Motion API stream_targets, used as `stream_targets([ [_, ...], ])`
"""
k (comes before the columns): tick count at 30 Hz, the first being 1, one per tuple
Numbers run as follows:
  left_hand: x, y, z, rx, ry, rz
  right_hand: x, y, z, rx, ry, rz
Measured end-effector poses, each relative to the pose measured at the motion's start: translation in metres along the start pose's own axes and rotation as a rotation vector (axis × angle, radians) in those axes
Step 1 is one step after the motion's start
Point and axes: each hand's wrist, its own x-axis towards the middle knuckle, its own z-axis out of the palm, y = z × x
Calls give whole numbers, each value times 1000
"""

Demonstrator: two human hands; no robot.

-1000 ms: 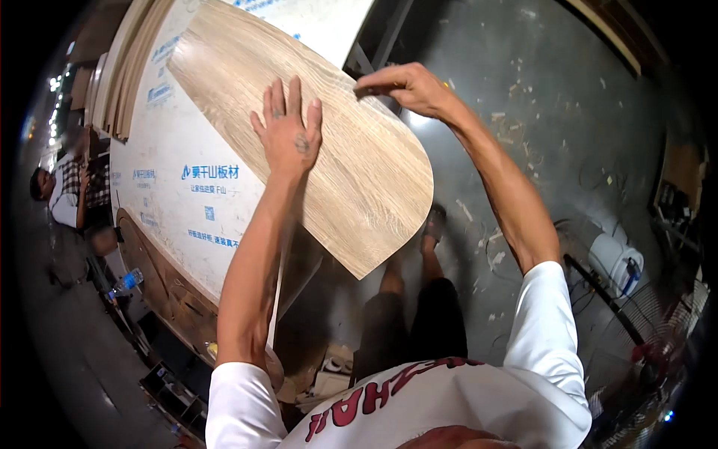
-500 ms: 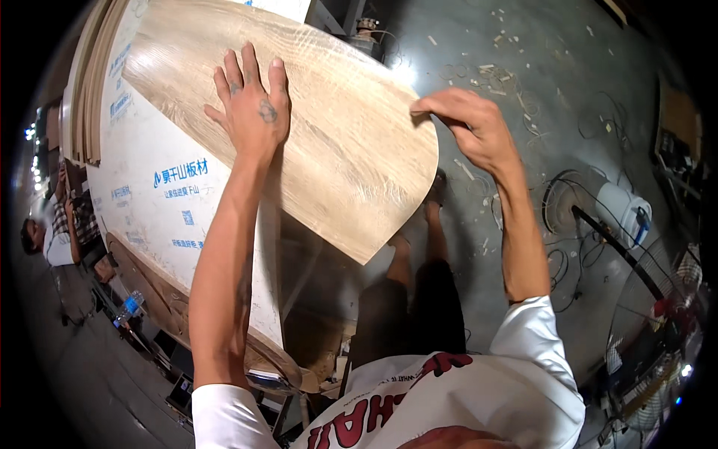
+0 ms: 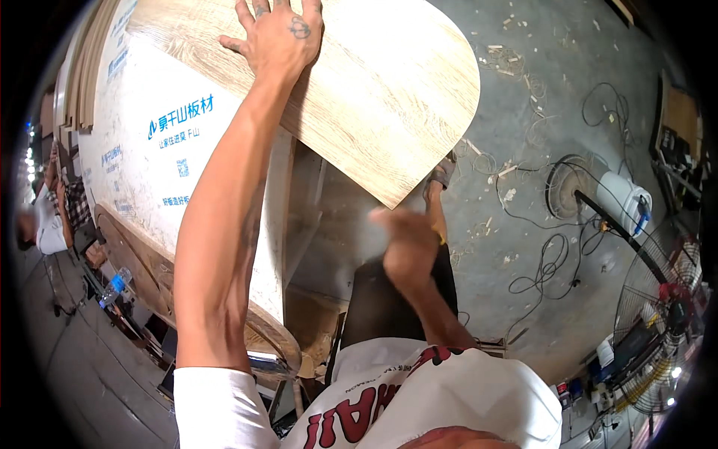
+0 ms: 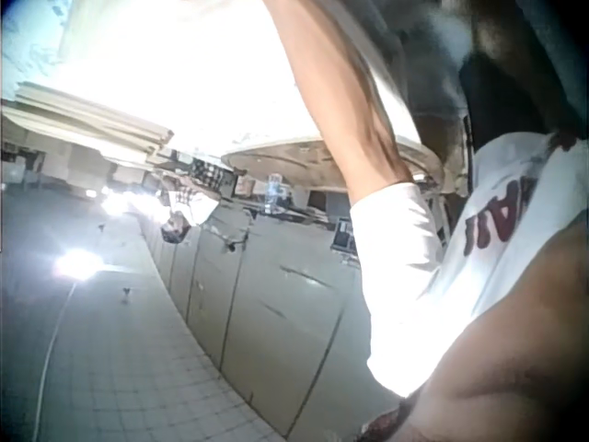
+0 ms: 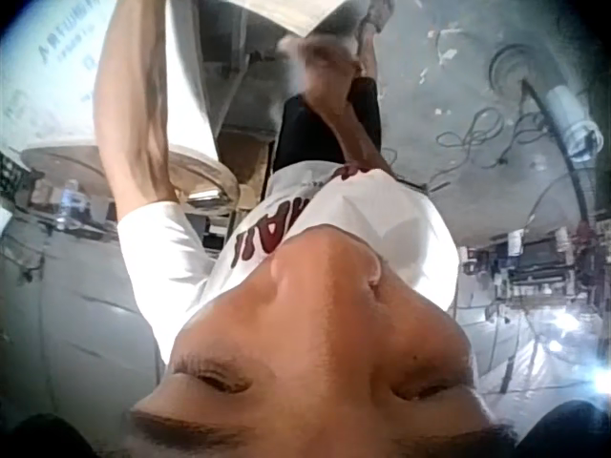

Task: The person trims the edges of wood veneer panels using a utility knife.

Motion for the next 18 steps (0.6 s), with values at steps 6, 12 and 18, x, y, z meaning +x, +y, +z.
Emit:
stream_targets([
  [6,-5,9,-3,-38,27,4,-8,7,-43,49,-234,24],
  [12,2,-1,-7,-19,18,-16,243,70,-124,-117,-83,-319],
  [18,3,1,-3,-7,7,-3,372,107,-98,66,-631,-423],
])
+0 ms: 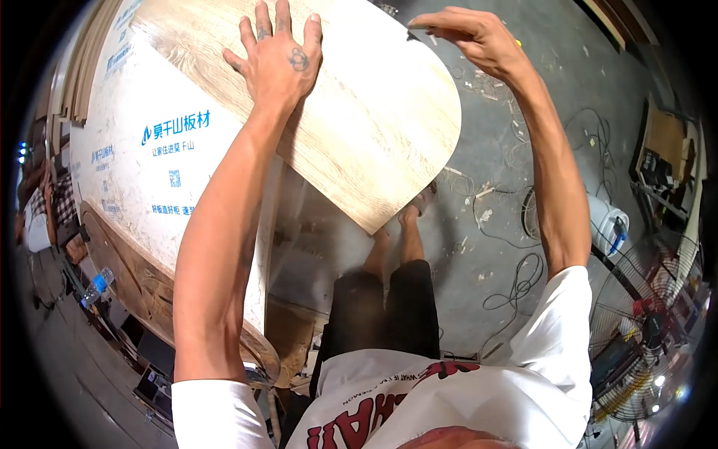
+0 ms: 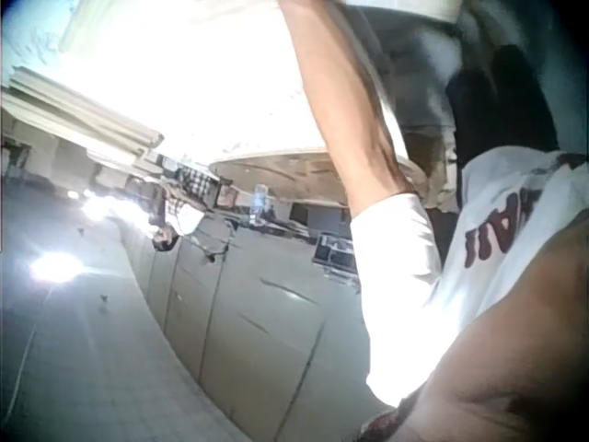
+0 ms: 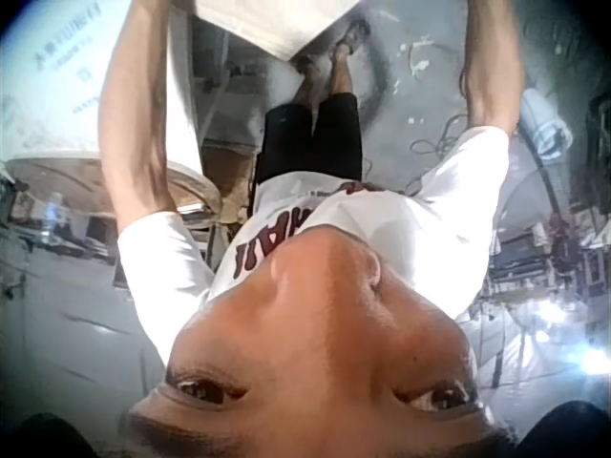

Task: The person trims the edges of wood veneer panels using a utility knife.

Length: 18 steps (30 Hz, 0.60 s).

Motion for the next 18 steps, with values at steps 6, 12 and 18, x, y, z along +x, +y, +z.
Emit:
stream_targets([
  [6,-3,4,-7,4,-2,-20,5,-2,10,-16,-80,-54],
  [12,-1,-2,2,28,4,-14,-34,-16,23,-342,42,-42],
  [18,-1,-3,11,22,31,7,-100,-57,48,-375,277,51],
])
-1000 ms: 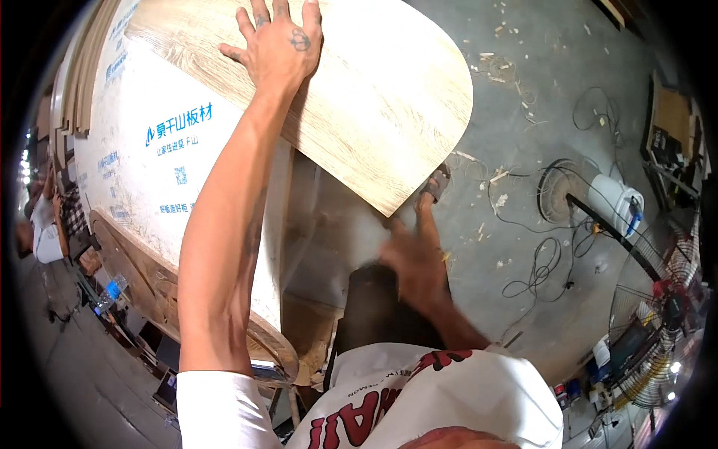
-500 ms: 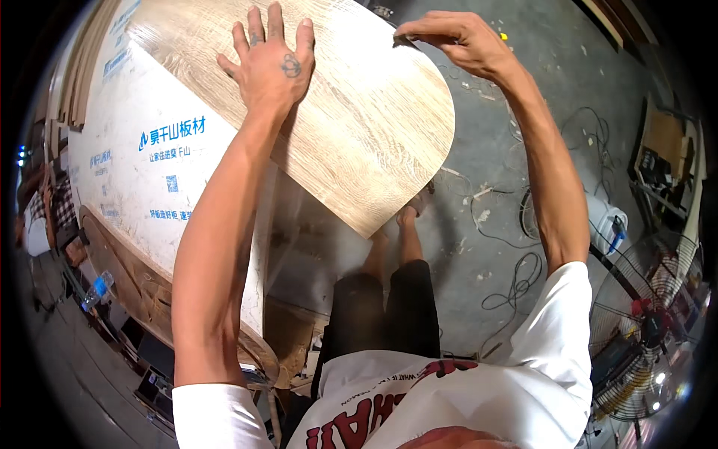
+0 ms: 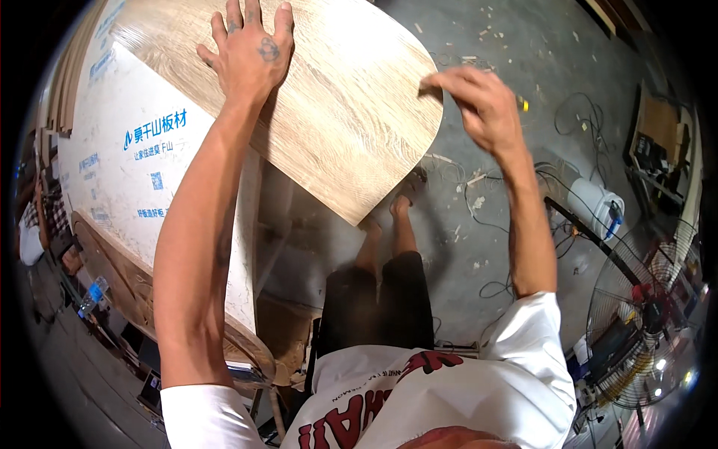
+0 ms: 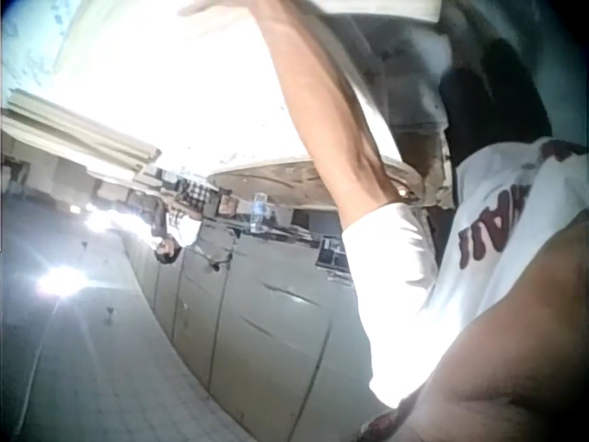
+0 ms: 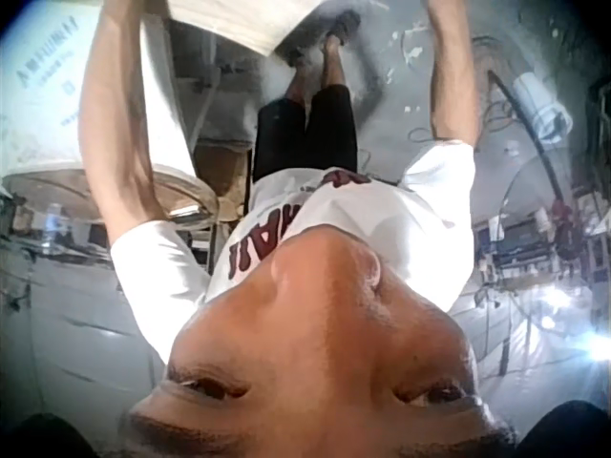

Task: The person trims the edges of wood veneer panels using a utility knife.

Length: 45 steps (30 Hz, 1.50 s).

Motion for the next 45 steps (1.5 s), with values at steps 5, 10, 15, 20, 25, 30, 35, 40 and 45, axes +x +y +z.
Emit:
stream_targets([
  [5,-1,-3,-9,-8,0,-17,-77,-85,27,23,88,190],
  [10,1,0,4,-18,20,15,-104,-118,57,65,323,354],
  [15,1,-13,2,20,38,13,-42,-70,48,100,432,421],
  [20,2,-4,1,1,38,13,-65,-87,56,-21,423,431],
  [25,-2,-9,5,-27,79,30,-111,-177,95,-120,164,423],
  [30,-7,-10,9,-54,55,20,-159,-263,132,324,-38,284],
  [35,5,-22,19,-194,343,238,-198,-275,89,673,35,981],
  [40,-23,-34,8,116,164,638,-232,-260,15,1315,496,1506],
  [45,-162,47,-30,-215,-306,989,-264,-265,-33,1377,591,1664],
])
